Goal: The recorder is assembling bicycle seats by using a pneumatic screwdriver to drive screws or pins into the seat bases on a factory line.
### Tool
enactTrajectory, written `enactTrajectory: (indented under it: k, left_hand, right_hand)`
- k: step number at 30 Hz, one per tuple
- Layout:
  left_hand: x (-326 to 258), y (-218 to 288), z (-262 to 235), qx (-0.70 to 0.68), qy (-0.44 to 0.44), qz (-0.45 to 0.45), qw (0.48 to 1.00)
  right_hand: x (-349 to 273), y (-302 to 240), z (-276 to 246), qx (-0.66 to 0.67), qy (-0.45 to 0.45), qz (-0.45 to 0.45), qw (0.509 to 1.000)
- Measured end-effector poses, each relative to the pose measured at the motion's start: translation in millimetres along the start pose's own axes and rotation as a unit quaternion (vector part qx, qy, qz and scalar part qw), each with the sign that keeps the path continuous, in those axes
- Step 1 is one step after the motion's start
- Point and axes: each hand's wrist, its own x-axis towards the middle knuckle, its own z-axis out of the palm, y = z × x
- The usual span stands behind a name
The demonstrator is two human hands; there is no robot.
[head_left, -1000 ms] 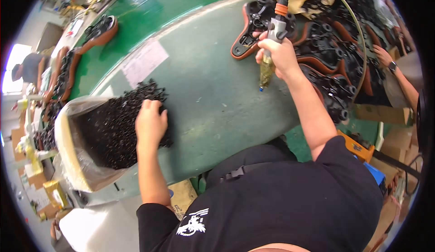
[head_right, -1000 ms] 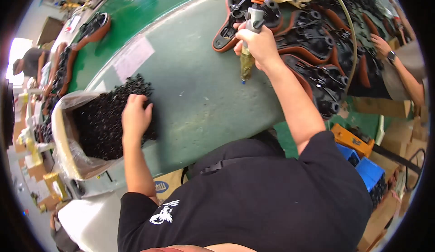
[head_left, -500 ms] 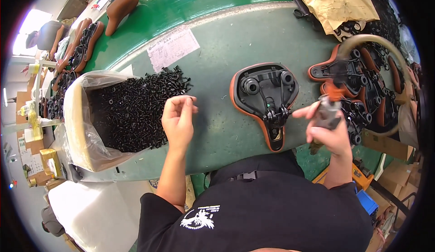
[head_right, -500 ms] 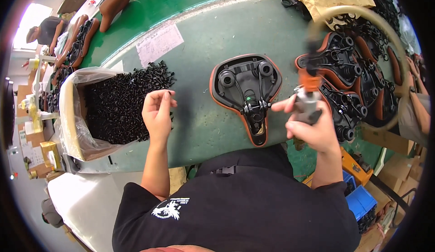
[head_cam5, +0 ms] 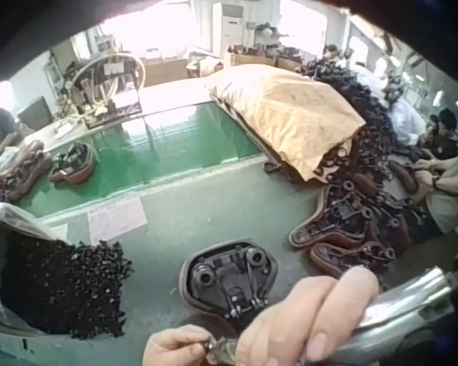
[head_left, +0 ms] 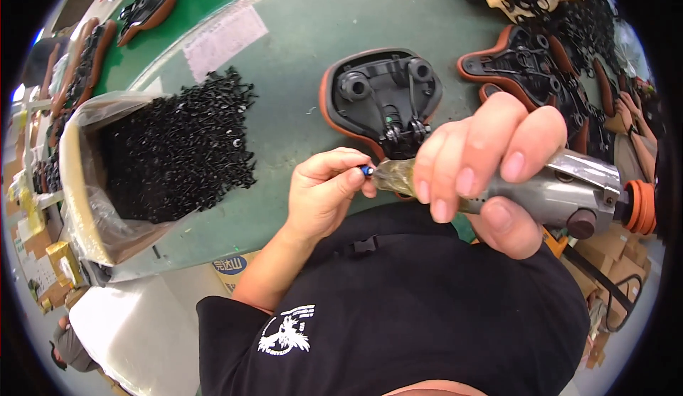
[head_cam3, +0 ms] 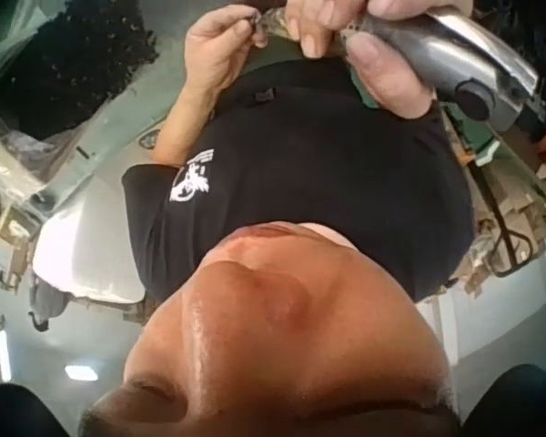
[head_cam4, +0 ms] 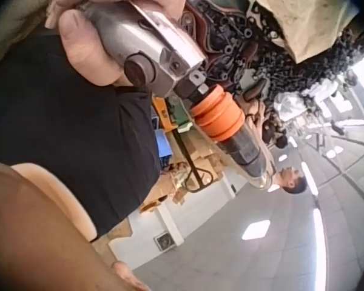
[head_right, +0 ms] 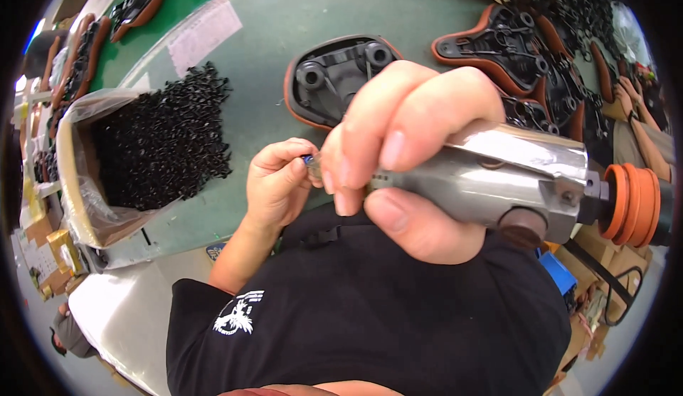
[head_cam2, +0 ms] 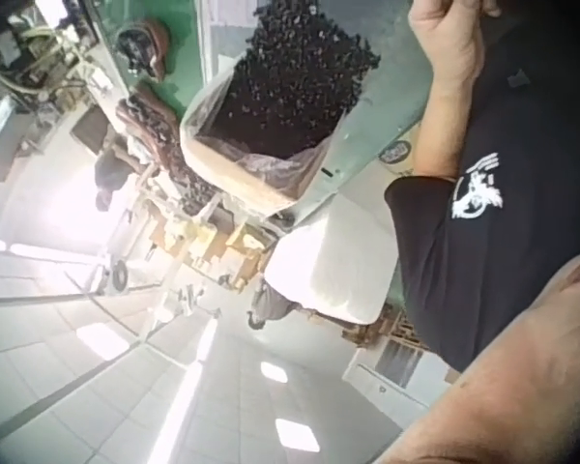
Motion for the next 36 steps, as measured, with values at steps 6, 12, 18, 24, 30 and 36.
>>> enactTrajectory:
  k: [6, 12, 18, 24, 30, 36]
  left_hand:
    - [10.2, -0.4, -6.2, 0.047, -0.065, 0.001, 0.997]
    - [28.5, 3.4, -1.5, 0.285, -0.03, 0.012, 0.958]
    - [93.2, 27.3, -41.3, 0.655, -0.029, 0.208, 0.726]
    - [118.7, 5.0, -46.2, 0.575, 0.0, 0.182, 0.798]
    - [116.9, -6.1, -51.1, 0.565, 0.018, 0.221, 0.795]
    - [112.1, -9.9, -41.7, 0.558, 0.04, 0.239, 0.794]
  right_hand:
    - [-9.7, -11.8, -9.5, -0.017, -0.002, 0.012, 1.0]
    - [-9.3, -15.3, -28.1, -0.025, -0.114, -0.013, 0.993]
    - [3.4, -1.2, -27.1, -0.151, -0.005, -0.105, 0.983]
    - [6.2, 7.4, -24.6, -0.21, 0.0, -0.032, 0.977]
    - [19.0, 14.0, -35.8, -0.213, -0.056, -0.042, 0.975]
    - [24.0, 39.5, -36.6, -0.196, -0.043, -0.058, 0.978]
